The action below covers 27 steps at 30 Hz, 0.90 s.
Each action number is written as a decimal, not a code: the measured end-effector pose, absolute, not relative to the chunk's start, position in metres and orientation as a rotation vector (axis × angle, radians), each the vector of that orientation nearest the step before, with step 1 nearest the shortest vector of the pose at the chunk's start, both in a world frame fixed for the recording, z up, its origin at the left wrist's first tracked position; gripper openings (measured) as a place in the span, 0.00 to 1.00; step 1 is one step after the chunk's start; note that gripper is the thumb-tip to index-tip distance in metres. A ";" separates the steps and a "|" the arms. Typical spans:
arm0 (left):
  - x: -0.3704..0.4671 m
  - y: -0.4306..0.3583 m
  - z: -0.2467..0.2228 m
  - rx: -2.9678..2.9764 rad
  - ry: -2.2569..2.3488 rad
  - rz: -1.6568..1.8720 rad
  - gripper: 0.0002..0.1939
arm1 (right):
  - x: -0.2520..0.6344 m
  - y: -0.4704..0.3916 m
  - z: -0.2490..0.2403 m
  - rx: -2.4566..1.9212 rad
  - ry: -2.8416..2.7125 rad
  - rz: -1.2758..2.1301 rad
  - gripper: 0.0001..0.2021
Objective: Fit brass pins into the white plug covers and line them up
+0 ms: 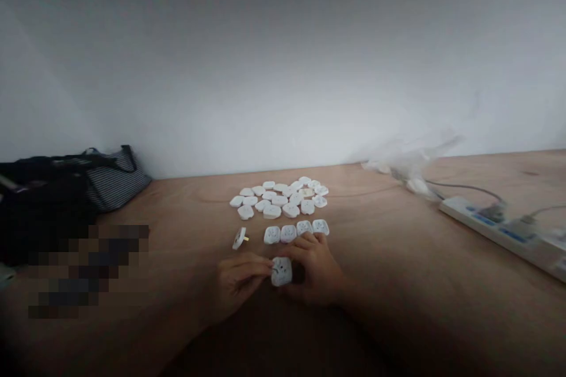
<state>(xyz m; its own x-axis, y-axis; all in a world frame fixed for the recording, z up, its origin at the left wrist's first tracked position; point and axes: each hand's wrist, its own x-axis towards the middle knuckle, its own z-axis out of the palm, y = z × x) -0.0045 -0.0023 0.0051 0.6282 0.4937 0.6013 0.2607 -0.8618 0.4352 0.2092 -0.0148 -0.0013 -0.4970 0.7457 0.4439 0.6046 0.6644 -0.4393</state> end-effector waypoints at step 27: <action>-0.005 0.002 0.005 2.925 0.436 1.028 0.11 | 0.208 -0.017 0.002 -0.937 -2.302 0.306 0.24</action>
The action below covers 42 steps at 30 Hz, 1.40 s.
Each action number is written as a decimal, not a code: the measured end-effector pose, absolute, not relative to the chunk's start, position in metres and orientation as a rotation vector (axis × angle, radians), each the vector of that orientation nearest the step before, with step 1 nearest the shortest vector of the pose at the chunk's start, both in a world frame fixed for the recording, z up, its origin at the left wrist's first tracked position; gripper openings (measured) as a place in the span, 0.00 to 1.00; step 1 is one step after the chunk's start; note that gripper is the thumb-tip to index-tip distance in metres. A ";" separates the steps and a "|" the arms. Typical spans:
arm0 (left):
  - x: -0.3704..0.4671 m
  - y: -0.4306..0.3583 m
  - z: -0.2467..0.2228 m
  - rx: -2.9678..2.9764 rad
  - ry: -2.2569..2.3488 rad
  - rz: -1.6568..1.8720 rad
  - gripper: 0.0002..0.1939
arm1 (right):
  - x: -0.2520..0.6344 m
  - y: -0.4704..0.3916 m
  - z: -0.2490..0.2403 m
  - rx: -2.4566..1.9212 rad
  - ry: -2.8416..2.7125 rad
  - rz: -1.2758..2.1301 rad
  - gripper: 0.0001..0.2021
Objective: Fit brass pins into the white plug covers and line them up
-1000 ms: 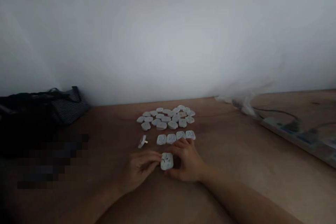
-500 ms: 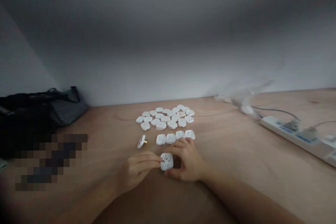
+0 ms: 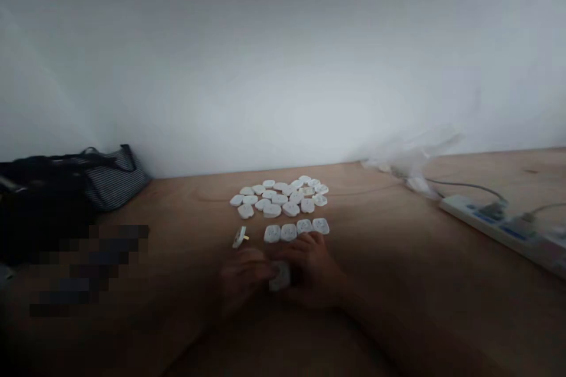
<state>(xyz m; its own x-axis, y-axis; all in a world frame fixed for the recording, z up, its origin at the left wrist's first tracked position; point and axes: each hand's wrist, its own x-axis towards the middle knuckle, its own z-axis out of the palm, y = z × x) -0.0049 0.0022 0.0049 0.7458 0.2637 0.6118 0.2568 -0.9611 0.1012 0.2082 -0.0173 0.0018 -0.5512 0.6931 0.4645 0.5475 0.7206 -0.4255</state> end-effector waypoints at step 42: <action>0.003 -0.004 0.004 2.617 0.807 1.178 0.09 | 0.208 -0.016 -0.001 -0.940 -2.200 0.291 0.22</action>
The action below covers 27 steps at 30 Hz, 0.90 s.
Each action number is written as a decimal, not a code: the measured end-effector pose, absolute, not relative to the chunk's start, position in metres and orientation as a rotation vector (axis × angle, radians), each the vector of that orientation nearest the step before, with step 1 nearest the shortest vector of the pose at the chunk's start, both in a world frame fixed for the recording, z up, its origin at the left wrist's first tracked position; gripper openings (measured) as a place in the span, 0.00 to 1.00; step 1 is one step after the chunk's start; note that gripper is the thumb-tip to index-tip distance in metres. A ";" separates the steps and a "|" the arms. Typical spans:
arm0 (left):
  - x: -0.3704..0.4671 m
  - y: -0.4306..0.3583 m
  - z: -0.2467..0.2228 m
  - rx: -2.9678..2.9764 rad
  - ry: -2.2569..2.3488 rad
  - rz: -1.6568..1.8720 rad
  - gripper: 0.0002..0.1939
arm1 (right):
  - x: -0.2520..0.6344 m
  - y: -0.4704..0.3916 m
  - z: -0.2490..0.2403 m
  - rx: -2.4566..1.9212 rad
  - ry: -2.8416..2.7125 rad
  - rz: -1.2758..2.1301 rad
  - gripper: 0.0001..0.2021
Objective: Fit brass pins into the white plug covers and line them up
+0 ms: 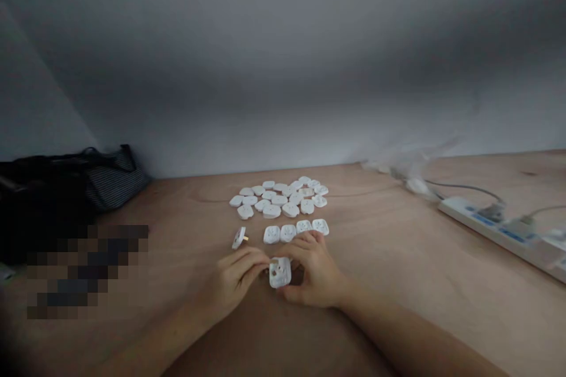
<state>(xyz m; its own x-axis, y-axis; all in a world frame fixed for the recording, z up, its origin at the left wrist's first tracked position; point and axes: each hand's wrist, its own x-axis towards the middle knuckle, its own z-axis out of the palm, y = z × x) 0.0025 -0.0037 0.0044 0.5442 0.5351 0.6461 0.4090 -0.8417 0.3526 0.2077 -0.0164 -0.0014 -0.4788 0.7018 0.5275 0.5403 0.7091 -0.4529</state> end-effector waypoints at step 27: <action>-0.005 -0.003 0.005 2.799 0.808 1.114 0.31 | 0.210 -0.014 -0.019 -0.978 -2.031 0.331 0.42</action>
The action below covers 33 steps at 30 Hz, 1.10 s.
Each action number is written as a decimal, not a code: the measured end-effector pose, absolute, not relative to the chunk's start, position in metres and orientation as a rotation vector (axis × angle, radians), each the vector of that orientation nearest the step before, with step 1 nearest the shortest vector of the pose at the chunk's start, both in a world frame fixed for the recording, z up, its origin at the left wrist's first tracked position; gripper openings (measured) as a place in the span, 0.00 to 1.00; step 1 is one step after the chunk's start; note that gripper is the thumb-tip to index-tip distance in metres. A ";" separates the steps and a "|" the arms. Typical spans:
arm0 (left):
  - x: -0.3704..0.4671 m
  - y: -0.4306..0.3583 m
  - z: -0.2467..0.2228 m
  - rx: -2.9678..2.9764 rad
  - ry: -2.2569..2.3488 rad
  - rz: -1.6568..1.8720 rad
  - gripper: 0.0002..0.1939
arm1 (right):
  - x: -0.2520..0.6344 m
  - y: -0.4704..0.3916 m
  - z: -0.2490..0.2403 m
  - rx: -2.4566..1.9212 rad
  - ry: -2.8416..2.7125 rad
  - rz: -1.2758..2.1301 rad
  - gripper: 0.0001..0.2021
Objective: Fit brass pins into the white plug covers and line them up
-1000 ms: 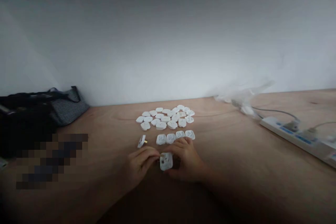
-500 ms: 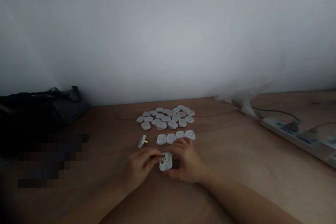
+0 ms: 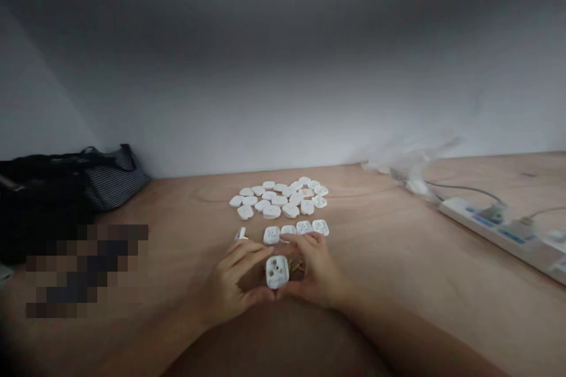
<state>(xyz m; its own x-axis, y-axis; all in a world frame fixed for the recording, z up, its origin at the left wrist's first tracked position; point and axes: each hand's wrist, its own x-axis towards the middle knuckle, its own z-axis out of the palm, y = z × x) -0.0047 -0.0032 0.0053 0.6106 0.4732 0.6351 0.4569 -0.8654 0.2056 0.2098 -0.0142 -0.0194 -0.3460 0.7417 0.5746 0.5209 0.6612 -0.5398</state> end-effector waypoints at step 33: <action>-0.006 0.003 -0.008 2.900 0.919 0.915 0.28 | 0.228 -0.010 -0.010 -1.213 -2.138 0.292 0.04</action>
<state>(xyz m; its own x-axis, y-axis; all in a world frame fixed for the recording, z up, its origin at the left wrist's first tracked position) -0.0065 0.0025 -0.0084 0.6668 0.5178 0.5360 0.5382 -0.8320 0.1343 0.2275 -0.0098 -0.0096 -0.3576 0.8289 0.4301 0.6830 0.5463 -0.4849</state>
